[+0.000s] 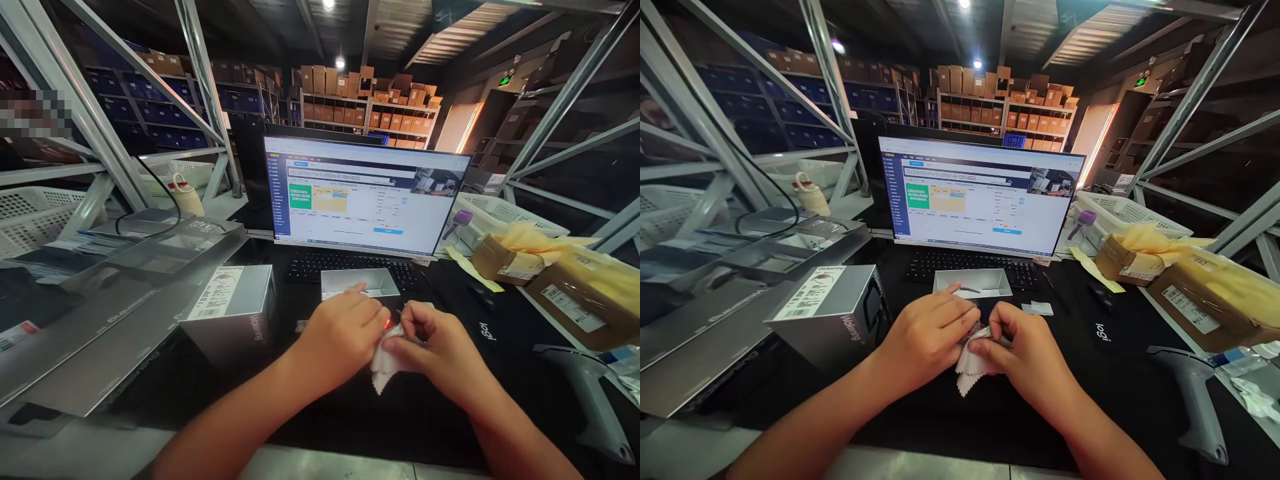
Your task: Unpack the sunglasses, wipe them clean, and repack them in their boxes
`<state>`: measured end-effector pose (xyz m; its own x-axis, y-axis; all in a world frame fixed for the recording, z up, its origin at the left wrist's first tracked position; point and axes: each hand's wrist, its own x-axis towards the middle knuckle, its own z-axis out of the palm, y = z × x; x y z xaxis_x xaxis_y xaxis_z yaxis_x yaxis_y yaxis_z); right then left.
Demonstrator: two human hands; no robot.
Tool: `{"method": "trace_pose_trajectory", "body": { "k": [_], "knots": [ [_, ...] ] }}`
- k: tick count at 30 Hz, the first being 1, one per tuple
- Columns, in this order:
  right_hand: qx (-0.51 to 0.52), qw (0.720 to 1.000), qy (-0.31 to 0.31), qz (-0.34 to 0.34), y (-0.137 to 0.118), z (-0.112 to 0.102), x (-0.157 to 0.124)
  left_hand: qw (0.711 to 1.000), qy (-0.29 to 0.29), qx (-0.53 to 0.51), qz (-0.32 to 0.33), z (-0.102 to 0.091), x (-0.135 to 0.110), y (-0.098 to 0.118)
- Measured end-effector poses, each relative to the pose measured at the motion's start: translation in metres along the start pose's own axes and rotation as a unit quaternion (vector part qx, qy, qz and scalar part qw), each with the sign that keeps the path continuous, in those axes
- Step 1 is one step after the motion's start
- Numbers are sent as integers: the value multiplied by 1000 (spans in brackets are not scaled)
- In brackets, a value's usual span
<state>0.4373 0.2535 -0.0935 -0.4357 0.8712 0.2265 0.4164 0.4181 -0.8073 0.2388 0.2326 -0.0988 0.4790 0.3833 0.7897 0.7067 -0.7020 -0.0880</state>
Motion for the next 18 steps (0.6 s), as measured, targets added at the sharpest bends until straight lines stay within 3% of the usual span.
{"method": "trace_pose_trajectory", "body": {
  "k": [2,6,8,12,15,18],
  "knots": [
    [20,1000,-13,-8,-1,-2,1,1000,6,-10,-7,-2,0,-2],
    [95,980,-163,-57,5,-28,5,995,13,-69,-67,-16,0,-11],
    [96,972,-201,-79,9,-42,6,993,24,-83,-81,-22,0,-14],
    [69,977,-184,-84,10,-47,5,995,24,-69,-64,-23,0,-13],
    [24,986,-139,-86,3,-28,-1,999,5,-45,-30,-18,3,-7],
    [-28,993,-55,-97,-6,-6,-8,999,-7,-28,26,-13,5,-2]
  ]
}}
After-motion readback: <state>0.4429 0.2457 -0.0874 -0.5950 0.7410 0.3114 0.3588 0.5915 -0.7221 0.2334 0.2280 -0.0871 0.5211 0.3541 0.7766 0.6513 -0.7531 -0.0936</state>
